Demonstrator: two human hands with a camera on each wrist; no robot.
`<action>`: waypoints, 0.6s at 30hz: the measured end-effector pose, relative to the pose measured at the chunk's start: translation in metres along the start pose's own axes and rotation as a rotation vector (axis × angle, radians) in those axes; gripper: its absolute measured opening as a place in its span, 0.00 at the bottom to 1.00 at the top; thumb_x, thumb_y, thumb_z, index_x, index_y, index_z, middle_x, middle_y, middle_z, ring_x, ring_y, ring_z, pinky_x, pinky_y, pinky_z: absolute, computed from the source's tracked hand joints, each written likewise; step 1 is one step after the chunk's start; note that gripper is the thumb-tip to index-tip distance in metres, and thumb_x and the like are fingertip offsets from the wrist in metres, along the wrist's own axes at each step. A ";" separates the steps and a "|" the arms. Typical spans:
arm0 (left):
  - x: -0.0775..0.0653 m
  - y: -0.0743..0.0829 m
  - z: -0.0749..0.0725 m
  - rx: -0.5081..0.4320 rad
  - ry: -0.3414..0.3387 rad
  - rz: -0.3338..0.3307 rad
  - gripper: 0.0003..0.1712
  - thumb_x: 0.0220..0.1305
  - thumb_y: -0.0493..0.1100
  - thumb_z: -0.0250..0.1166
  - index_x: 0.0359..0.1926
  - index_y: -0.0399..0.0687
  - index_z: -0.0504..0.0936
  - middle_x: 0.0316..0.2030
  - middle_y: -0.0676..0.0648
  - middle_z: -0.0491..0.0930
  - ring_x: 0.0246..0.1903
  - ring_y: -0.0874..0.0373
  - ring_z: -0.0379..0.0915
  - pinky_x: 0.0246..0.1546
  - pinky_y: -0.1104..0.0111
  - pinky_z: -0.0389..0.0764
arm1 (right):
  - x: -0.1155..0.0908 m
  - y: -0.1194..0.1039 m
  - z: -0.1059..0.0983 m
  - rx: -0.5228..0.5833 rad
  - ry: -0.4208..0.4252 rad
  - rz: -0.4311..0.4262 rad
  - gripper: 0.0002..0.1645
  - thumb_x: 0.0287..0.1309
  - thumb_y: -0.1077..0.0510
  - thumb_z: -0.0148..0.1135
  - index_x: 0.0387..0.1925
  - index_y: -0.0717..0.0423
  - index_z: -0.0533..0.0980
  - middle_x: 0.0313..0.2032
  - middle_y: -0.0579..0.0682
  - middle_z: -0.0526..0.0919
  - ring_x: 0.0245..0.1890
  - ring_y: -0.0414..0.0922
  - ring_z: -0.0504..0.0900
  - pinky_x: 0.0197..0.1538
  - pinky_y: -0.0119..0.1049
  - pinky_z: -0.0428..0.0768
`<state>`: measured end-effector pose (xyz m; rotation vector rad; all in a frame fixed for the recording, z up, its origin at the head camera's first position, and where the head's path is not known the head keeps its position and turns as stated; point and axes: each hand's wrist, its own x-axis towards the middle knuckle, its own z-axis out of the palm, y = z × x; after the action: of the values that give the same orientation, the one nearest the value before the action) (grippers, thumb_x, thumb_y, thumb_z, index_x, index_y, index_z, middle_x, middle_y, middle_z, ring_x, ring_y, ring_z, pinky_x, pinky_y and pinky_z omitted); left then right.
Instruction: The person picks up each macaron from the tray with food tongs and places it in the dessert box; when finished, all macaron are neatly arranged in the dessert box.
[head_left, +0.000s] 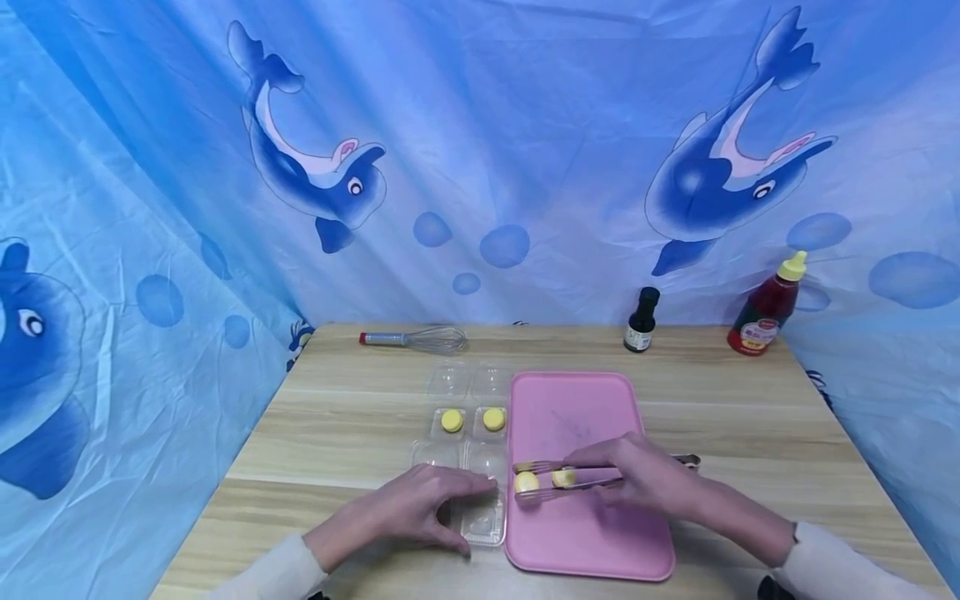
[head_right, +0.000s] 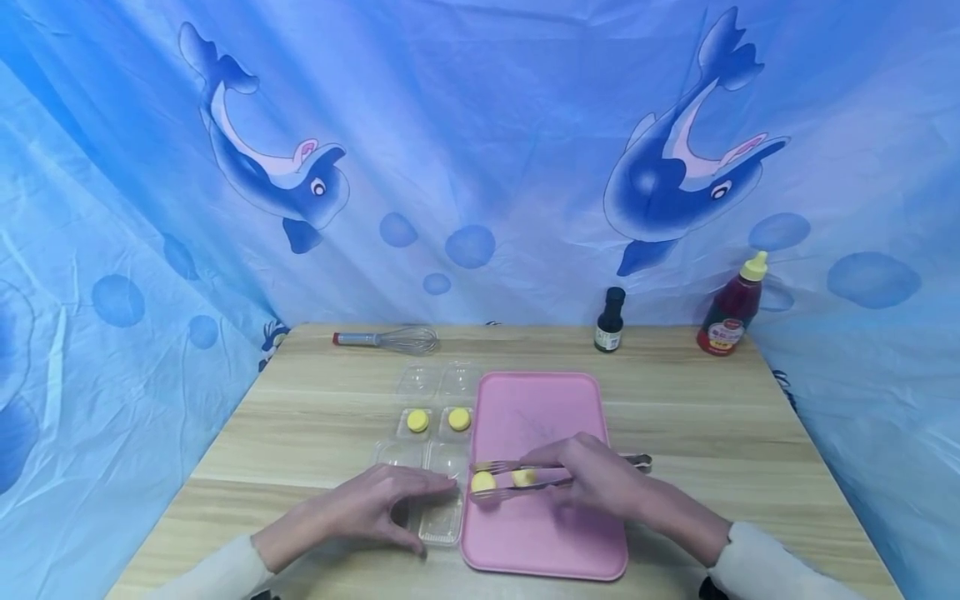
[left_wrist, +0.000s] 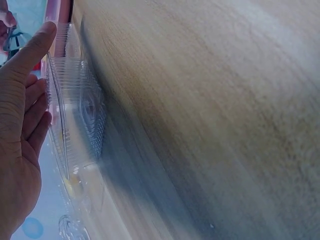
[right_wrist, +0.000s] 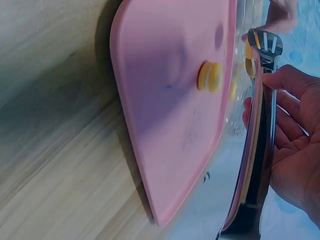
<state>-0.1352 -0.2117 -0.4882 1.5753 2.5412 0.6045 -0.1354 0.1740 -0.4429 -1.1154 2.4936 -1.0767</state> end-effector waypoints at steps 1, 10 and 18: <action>0.000 0.000 0.000 0.001 0.001 0.001 0.50 0.55 0.65 0.80 0.73 0.47 0.77 0.69 0.50 0.79 0.66 0.59 0.77 0.69 0.66 0.76 | 0.001 -0.001 0.001 0.004 -0.006 0.001 0.35 0.49 0.73 0.75 0.60 0.50 0.86 0.54 0.45 0.90 0.55 0.41 0.86 0.49 0.42 0.91; 0.000 -0.001 -0.001 0.011 0.013 0.013 0.51 0.54 0.65 0.81 0.73 0.48 0.77 0.68 0.51 0.79 0.66 0.59 0.77 0.69 0.67 0.75 | 0.007 -0.011 0.018 0.037 -0.029 -0.030 0.34 0.48 0.75 0.72 0.58 0.51 0.87 0.52 0.45 0.90 0.54 0.41 0.87 0.47 0.38 0.90; 0.000 0.001 -0.001 0.000 0.002 0.001 0.51 0.54 0.65 0.80 0.75 0.51 0.75 0.69 0.50 0.79 0.66 0.60 0.76 0.69 0.67 0.75 | 0.010 -0.019 0.030 0.025 -0.016 -0.062 0.38 0.46 0.75 0.72 0.60 0.49 0.86 0.51 0.42 0.90 0.48 0.37 0.86 0.41 0.32 0.88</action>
<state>-0.1348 -0.2119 -0.4871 1.5772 2.5426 0.6064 -0.1186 0.1423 -0.4499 -1.1967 2.4421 -1.1072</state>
